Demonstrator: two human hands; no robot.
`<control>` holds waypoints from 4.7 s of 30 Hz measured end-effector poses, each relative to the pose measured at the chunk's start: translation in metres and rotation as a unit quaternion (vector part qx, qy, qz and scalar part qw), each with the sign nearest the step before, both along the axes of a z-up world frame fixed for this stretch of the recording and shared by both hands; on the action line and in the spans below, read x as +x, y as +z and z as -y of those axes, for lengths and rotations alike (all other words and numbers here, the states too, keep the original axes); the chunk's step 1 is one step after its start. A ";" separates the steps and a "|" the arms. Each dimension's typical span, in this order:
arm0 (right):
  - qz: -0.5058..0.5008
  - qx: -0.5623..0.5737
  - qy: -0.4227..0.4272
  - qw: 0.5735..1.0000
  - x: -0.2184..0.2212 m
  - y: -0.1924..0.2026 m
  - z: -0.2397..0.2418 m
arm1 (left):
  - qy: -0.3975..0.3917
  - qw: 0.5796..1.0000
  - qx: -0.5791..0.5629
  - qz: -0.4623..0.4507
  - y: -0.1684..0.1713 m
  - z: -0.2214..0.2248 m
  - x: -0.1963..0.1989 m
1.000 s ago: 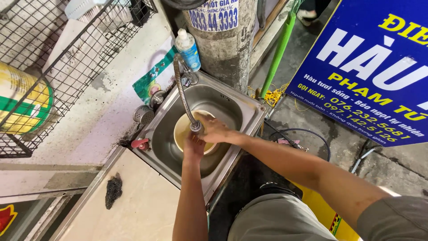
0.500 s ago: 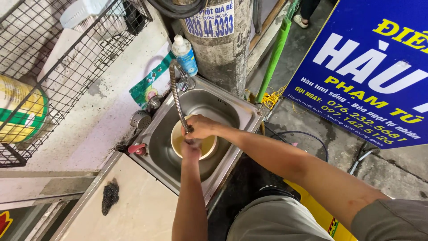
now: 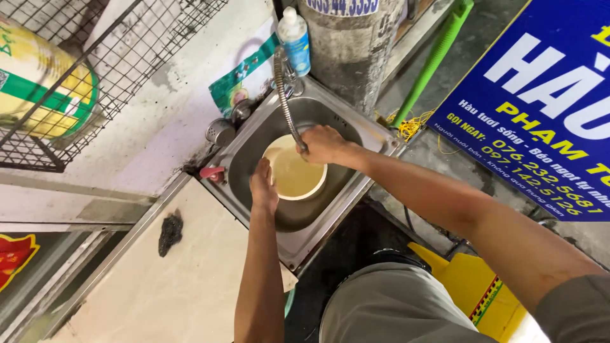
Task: The recorder washes their hands, slices several pineapples on a cutting board, places the slices into a bucket, and then thoroughly washes out an empty bucket at the sink.
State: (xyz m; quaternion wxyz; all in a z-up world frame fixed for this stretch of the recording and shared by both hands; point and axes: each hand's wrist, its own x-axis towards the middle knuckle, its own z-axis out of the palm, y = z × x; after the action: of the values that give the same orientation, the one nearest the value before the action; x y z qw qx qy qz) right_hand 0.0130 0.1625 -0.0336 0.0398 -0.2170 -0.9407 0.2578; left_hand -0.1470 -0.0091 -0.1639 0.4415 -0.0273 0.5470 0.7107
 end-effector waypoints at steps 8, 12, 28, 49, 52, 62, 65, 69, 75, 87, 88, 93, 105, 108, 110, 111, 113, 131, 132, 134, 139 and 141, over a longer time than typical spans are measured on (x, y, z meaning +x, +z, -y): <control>-0.053 -0.175 0.103 0.978 -0.005 0.008 0.010 | -0.044 0.989 0.080 0.117 -0.087 -0.019 -0.002; -0.088 -0.188 0.057 0.977 -0.013 0.000 0.018 | -0.133 0.972 0.194 0.017 -0.061 -0.022 0.013; 0.077 -0.042 -0.003 0.996 0.019 0.017 -0.017 | -0.417 0.560 -0.228 -0.679 0.136 0.010 0.090; -0.010 -0.119 0.149 0.982 0.038 0.024 -0.037 | -0.487 0.559 -0.376 -0.557 0.080 -0.032 0.096; -0.014 -0.139 0.154 0.978 0.032 0.026 -0.027 | -0.513 0.550 -0.384 -0.536 0.072 -0.034 0.098; -0.161 -0.227 0.074 0.958 -0.038 -0.013 0.020 | -0.505 0.562 -0.404 -0.516 0.075 -0.033 0.100; -0.053 -0.145 0.006 0.988 -0.031 -0.010 0.006 | -0.494 0.554 -0.395 -0.540 0.076 -0.030 0.098; 0.039 -0.096 0.052 0.993 -0.003 0.001 -0.024 | -0.463 0.588 -0.376 -0.546 0.080 -0.023 0.103; 0.111 -0.037 0.063 0.991 0.029 0.027 -0.039 | -0.425 0.573 -0.337 -0.615 0.067 -0.008 0.098; 0.107 -0.068 0.077 0.989 0.039 0.026 -0.050 | -0.393 0.590 -0.281 -0.647 0.071 0.002 0.077; 0.096 -0.069 0.078 0.990 0.038 0.024 -0.052 | -0.399 0.595 -0.309 -0.625 0.070 0.002 0.069; 0.064 -0.076 0.046 0.994 0.024 -0.005 -0.045 | -0.343 0.660 -0.311 -0.592 0.092 0.005 0.056; -0.036 -0.081 -0.084 0.992 0.002 -0.018 -0.028 | -0.155 0.790 -0.183 -0.564 0.101 0.004 0.060; -0.018 -0.082 -0.086 0.993 -0.002 -0.012 -0.027 | -0.153 0.791 -0.228 -0.547 0.078 0.001 0.057; -0.006 -0.081 -0.088 0.993 -0.001 -0.009 -0.029 | -0.175 0.767 -0.282 -0.550 0.062 -0.002 0.056; 0.008 -0.081 -0.081 0.993 0.000 -0.010 -0.030 | -0.121 0.817 -0.212 -0.522 0.062 -0.002 0.058; 0.022 -0.080 -0.076 0.994 0.002 -0.011 -0.034 | -0.066 0.859 -0.139 -0.489 0.042 -0.002 0.056; 0.045 -0.076 0.008 0.996 0.008 0.002 -0.059 | 0.155 0.977 -0.067 -0.130 -0.025 0.039 0.059; 0.056 -0.065 0.015 0.996 0.010 0.006 -0.060 | 0.163 0.981 -0.021 -0.106 -0.054 0.046 0.052; 0.067 -0.054 0.024 0.996 0.013 0.014 -0.064 | 0.172 0.981 0.026 -0.083 -0.053 0.050 0.047; 0.093 -0.017 0.117 0.989 0.027 0.035 -0.070 | 0.194 0.978 -0.053 -0.045 0.028 0.038 0.062; 0.094 -0.023 0.133 0.986 0.028 0.037 -0.070 | 0.216 0.975 -0.046 -0.029 0.037 0.033 0.063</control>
State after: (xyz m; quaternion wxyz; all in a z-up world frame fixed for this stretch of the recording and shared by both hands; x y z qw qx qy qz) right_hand 0.0412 0.2330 0.0033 -0.0883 -0.1143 -0.9544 0.2612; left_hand -0.0842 -0.0417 -0.1265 0.2598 -0.1450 0.5729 0.7637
